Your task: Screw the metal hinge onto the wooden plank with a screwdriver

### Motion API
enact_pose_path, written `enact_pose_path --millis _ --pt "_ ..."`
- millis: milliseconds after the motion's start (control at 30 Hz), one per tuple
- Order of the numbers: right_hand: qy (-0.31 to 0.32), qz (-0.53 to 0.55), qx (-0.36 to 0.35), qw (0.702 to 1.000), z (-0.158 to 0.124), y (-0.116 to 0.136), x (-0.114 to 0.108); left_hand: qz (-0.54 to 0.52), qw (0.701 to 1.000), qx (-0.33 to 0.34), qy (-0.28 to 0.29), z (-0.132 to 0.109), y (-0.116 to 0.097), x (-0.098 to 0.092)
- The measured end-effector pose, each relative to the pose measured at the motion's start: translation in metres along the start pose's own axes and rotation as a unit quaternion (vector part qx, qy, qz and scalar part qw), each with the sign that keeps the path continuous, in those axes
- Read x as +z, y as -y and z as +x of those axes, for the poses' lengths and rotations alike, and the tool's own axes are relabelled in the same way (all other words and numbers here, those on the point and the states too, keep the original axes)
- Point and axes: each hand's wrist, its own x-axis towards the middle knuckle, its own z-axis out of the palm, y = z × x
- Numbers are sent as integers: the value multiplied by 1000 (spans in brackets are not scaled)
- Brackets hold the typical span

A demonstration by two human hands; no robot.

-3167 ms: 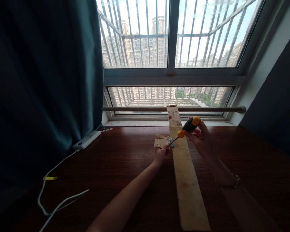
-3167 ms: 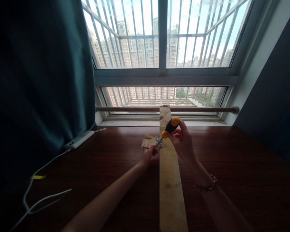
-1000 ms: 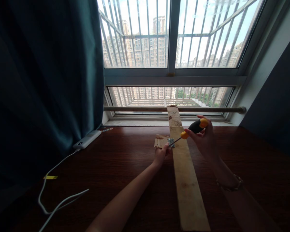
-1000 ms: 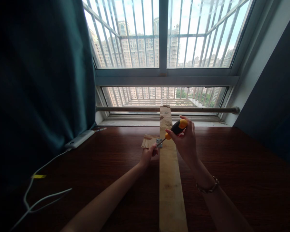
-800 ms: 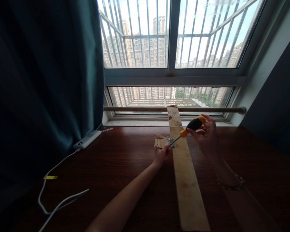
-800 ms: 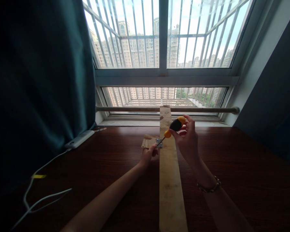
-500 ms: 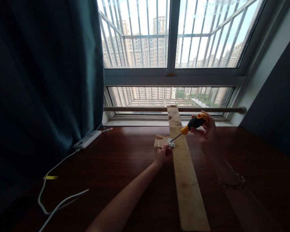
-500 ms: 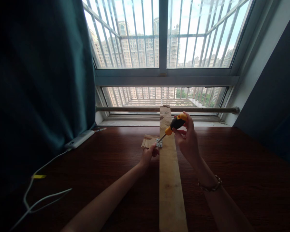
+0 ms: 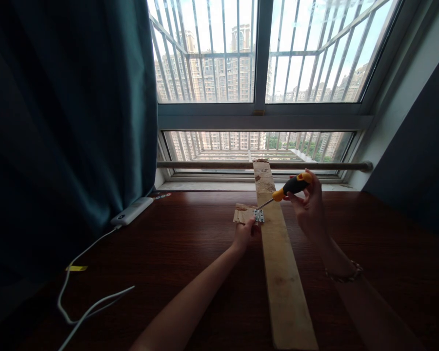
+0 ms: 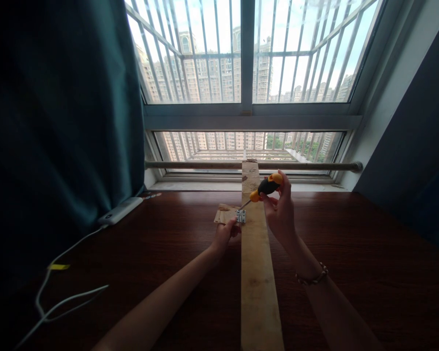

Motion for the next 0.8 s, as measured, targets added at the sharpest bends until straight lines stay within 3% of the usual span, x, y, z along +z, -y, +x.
enact_pose_path --millis 400,633,800 --pt "4 -59 1 998 -3 -8 1 -10 1000 5 -11 0 0 1" --pt "-33 -185 -52 981 11 -6 1 -67 997 -18 -14 1 6 -1" --pt "-81 -262 -22 962 28 -9 13 -101 994 -39 -23 0 5 0"
